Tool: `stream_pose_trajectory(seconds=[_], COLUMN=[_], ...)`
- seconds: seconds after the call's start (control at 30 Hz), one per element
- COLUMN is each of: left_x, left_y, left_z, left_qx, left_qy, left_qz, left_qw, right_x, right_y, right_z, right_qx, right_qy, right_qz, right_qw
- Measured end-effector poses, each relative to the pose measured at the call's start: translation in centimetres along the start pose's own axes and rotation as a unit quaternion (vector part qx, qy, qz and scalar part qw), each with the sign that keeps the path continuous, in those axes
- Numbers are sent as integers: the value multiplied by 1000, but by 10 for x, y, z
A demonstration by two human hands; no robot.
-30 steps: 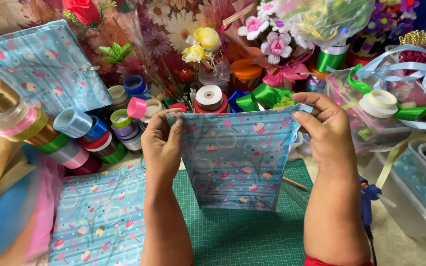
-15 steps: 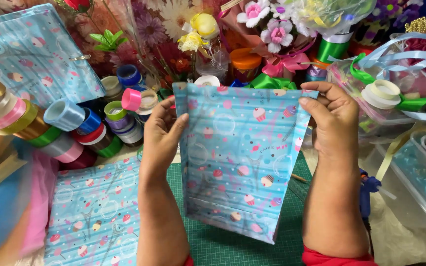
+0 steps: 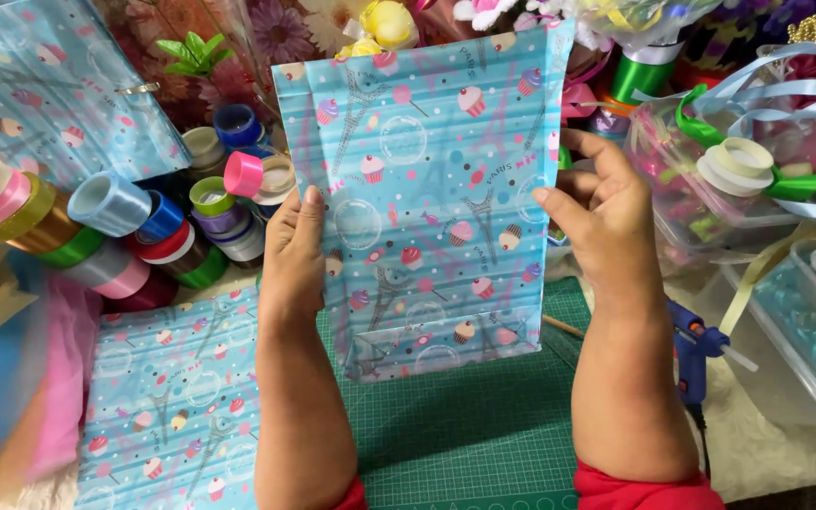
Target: Measuring, marking, and folding patterned material on a cutting mat to construct a gift bag.
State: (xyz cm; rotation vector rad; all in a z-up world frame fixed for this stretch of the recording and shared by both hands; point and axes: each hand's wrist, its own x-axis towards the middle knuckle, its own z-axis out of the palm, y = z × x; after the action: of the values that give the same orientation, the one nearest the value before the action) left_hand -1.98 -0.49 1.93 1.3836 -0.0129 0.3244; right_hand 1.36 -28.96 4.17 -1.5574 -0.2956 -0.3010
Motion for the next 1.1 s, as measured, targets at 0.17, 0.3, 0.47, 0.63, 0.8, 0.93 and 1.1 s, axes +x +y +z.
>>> stream_pose_trajectory(seconds=[0.17,0.3,0.47,0.63,0.8,0.93,1.1], left_x=[2,2,9,8,5,18,25], left_y=[5,-9,-22,-8,-20,-38,-46], left_z=[5,0,-4,-3,-7,-17,-22], left_qx=[-70,-53,-61,-71,-33,-17,-4], left_qy=[11,-41,-47,4,43,45,46], left_qz=[71,75,81,101,85,96,105], left_qw=[995,995,994,992,995,994,993], right_x=[9,7,11,-7,-42,-38,-43], right_y=[20,4,38,22,25,27,36], right_z=[-2,1,2,41,84,92,99], right_qx=[77,109,-13,-299,-238,-282,-354], right_qy=[16,40,71,146,-251,-318,-341], right_qz=[-39,-33,-124,-359,-190,-126,-177], right_qw=[996,993,990,872,919,896,853])
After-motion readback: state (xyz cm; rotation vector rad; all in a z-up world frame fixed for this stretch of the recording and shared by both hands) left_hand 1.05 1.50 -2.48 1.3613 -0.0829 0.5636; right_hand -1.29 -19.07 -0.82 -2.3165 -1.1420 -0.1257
